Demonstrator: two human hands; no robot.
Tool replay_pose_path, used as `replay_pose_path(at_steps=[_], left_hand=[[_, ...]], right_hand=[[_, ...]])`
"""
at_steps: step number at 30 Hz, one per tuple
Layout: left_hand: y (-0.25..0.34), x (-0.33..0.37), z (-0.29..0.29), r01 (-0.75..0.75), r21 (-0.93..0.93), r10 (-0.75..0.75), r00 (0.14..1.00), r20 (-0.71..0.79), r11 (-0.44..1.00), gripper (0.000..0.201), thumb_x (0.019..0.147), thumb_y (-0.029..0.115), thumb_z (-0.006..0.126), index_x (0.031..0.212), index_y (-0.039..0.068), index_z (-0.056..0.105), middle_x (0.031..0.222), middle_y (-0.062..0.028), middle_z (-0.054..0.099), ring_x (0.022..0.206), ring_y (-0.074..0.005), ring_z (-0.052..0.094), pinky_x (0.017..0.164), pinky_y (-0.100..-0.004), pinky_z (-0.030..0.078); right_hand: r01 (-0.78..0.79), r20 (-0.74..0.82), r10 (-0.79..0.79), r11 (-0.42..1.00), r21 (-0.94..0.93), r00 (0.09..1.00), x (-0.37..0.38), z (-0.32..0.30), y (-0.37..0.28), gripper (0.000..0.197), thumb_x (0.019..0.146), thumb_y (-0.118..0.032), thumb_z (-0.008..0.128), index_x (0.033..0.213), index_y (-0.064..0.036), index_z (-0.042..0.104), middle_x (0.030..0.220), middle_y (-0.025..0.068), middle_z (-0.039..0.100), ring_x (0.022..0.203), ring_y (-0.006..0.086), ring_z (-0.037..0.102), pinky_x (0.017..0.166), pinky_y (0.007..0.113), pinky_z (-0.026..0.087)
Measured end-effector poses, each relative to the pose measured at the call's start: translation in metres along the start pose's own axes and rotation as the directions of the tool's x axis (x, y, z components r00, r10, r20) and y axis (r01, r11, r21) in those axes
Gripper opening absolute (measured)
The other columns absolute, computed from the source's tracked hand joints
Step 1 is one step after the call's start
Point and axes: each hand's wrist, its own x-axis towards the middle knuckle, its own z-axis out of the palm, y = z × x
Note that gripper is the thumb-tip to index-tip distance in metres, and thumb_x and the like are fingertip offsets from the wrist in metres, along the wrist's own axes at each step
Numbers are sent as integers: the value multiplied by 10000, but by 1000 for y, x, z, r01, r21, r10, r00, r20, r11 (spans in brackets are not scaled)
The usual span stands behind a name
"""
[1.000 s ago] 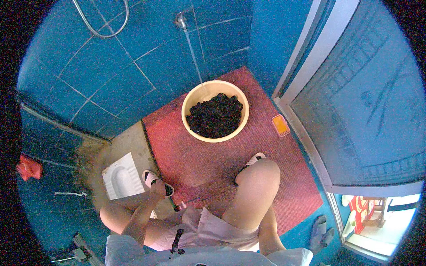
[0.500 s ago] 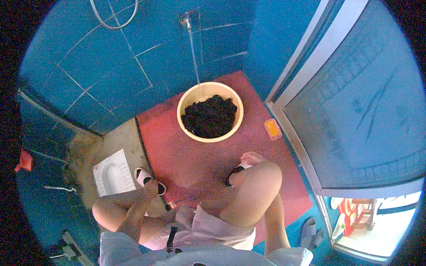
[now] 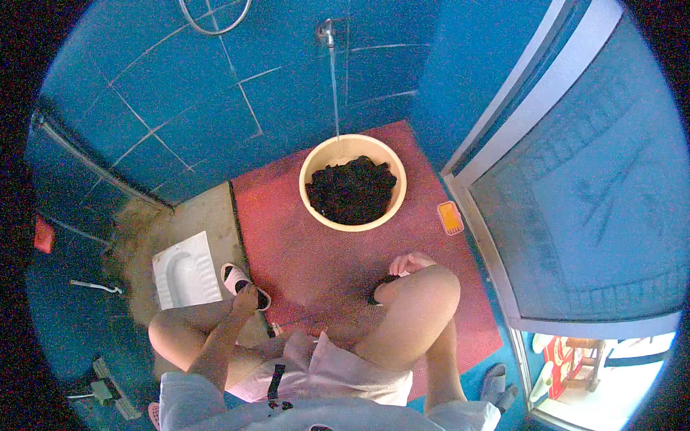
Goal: The person places clothes into a basin, fills the basin with water from a tap, and then washes and wrings out the clothes by hand.
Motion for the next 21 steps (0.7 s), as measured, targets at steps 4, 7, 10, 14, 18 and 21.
replay_pose_path(at_steps=[4, 7, 10, 14, 18, 21], left_hand=[[34, 39, -51, -221, -8, 209, 913, 351, 975, 237, 786, 124, 426, 974, 25, 530, 1017, -106, 510, 969, -211, 490, 793, -310, 429], [9, 25, -14, 14, -110, 29, 923, 385, 994, 214, 770, 117, 451, 937, 24, 548, 996, -91, 514, 960, -202, 479, 778, -301, 429], [40, 39, -48, -157, -7, 150, 921, 359, 987, 204, 765, 115, 455, 913, 26, 563, 982, -76, 515, 952, -201, 472, 770, -296, 426], [37, 37, -63, -89, -21, 90, 910, 404, 996, 241, 781, 150, 446, 957, 22, 548, 993, -71, 508, 962, -210, 470, 775, -306, 422], [-9, -3, 7, 10, 72, -27, 969, 247, 997, 262, 799, 154, 418, 1002, 36, 533, 1004, -75, 503, 977, -205, 464, 764, -299, 418], [35, 32, -20, -28, 79, 12, 979, 202, 996, 252, 798, 140, 413, 990, 50, 548, 1004, -74, 512, 971, -198, 473, 751, -294, 417]], right_hand=[[34, -62, -34, 999, -12, 997, 0, 9, 2, 360, 894, -214, 353, 1204, -36, 398, 1179, 100, 475, 1041, 205, 467, 835, 313, 395], [35, -3, -35, 999, -11, 999, 0, 28, 13, 360, 894, -213, 355, 1203, -35, 398, 1177, 100, 476, 1040, 205, 467, 834, 313, 396], [76, -67, -78, 997, -26, 995, 4, 38, 4, 359, 893, -212, 357, 1202, -34, 398, 1175, 100, 477, 1038, 205, 468, 832, 313, 397], [93, -52, -95, 995, -32, 994, -1, 34, 8, 358, 893, -210, 360, 1201, -33, 398, 1172, 101, 478, 1036, 205, 469, 830, 313, 398], [83, 25, -83, 997, -8, 996, 19, 60, 15, 358, 892, -209, 362, 1200, -31, 399, 1169, 101, 480, 1034, 206, 470, 828, 313, 399], [142, -69, -145, 989, -41, 987, -9, 24, 11, 357, 892, -208, 364, 1199, -30, 399, 1167, 101, 481, 1032, 206, 471, 827, 313, 400]])
